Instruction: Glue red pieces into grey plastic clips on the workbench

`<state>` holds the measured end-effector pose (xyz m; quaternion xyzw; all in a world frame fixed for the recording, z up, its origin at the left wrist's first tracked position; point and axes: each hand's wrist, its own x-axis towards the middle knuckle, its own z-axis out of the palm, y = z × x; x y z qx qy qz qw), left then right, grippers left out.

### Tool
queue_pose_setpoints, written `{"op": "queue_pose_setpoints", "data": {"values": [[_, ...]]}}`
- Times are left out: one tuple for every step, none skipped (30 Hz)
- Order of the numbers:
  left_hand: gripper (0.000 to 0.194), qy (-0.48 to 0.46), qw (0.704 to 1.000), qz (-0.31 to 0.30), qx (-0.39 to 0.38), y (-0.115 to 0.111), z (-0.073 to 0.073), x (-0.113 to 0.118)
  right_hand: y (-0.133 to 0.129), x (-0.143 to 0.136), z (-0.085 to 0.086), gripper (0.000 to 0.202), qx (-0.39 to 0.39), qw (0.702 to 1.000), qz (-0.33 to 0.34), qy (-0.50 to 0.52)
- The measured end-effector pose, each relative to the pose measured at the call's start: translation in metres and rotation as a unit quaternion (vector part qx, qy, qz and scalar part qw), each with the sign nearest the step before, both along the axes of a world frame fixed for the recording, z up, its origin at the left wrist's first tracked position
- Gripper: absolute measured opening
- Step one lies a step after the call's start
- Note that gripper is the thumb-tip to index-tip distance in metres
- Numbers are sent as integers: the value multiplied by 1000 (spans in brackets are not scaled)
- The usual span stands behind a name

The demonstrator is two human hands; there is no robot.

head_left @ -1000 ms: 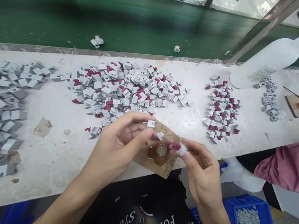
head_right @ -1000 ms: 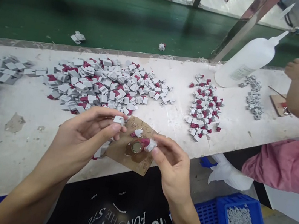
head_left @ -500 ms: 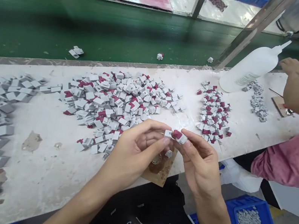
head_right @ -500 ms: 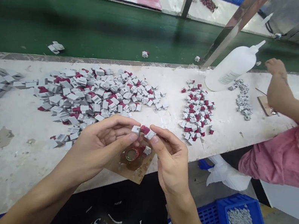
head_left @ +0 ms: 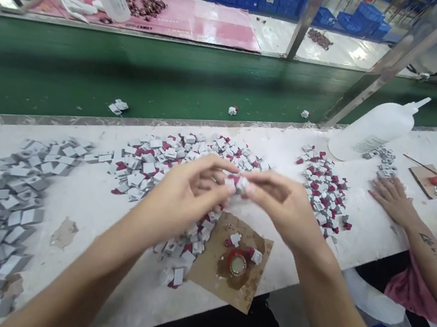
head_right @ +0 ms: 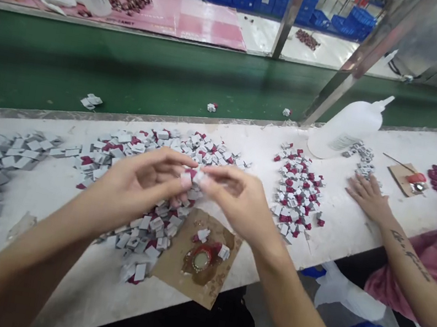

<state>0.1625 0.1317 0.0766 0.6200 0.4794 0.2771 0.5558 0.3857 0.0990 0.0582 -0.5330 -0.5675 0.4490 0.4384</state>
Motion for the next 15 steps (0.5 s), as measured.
{"op": "queue_pose_setpoints", "data": {"values": [[21,42,998,32,33,17,3,-3,28,-2,-1,21,10,1000,-14,-12],[17,81,992,68,66,35,4,-6,59,-6,-3,24,26,998,-35,-39],[13,112,984,104,93,54,4,-8,91,-11,-7,30,42,996,-60,-59],[12,135,975,134,110,74,2,-8,123,-18,-11,36,55,992,-73,-92],[11,153,969,155,117,94,-2,-8,152,-26,-16,41,66,979,-66,-180],[10,168,965,168,116,113,-7,-7,179,-34,-20,42,66,976,-56,-201],[10,180,962,174,110,132,-13,-6,200,-41,-25,38,65,971,-43,-226],[10,192,959,178,104,149,-19,-4,217,-48,-28,32,60,968,-31,-242],[10,206,957,181,99,165,-25,-2,228,-54,-31,26,52,968,-22,-244],[11,219,954,181,94,179,-30,1,235,-58,-32,29,44,967,-16,-250],[17,230,953,177,88,191,-34,5,236,-59,-31,38,37,966,-14,-255],[24,237,953,169,83,200,-38,8,234,-59,-30,44,30,966,-14,-256],[25,240,955,156,78,207,-40,13,229,-56,-27,46,24,967,-17,-255],[28,239,958,139,73,213,-42,17,220,-51,-24,46,19,968,-20,-250],[31,230,963,119,71,217,-43,22,208,-45,-20,49,16,970,-25,-243]]}}
